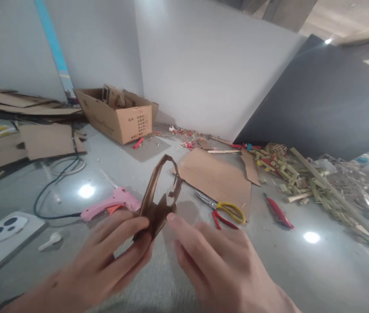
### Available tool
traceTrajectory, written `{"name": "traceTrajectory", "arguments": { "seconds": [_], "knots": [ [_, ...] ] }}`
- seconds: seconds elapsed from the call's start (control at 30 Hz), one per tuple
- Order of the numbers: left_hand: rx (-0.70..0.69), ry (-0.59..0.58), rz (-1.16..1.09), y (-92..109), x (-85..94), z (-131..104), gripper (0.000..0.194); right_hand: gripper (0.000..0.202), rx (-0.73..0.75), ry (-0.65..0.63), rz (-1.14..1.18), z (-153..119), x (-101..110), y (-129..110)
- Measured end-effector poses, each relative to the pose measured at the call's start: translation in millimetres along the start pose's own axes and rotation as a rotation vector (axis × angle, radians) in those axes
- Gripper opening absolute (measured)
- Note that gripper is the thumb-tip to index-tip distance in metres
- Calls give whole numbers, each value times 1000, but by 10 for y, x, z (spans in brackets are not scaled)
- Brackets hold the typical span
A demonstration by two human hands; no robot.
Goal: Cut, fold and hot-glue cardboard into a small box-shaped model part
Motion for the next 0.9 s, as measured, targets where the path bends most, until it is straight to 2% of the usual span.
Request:
{"name": "traceTrajectory", "arguments": {
  "seconds": [0.1, 0.23, 0.33, 0.53, 0.67, 0.9],
  "knots": [
    [-54, -32, -11, 97, 1, 21, 19, 46, 13, -75, -63, -9, -112, -5],
    [-60, -89, -10, 160, -16, 32, 24, 26, 40, -110, -97, 31, -200, -26],
    [-47, -92, -9, 187, -27, 21, 24, 21, 44, -169, -123, 37, -254, -48],
    [-56, -111, 13, 228, -11, 38, 22, 29, 28, -141, -161, 24, -336, -32],
    [-129, -144, 31, 252, -5, 60, 25, 30, -69, -164, -92, 18, -439, 19],
    [-82, -118, 4, 221, -42, 24, 20, 40, -223, -149, 67, 9, -501, 96]
  ]
}}
Point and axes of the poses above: each hand's wrist, its own z-axis towards the middle knuckle, its own x-axis out of the back of the hand, y = z × x, the point moved 7 cm from there along z, towards the middle knuckle, and after that the axes turned 13 degrees about -x, right-handed, at the moved point
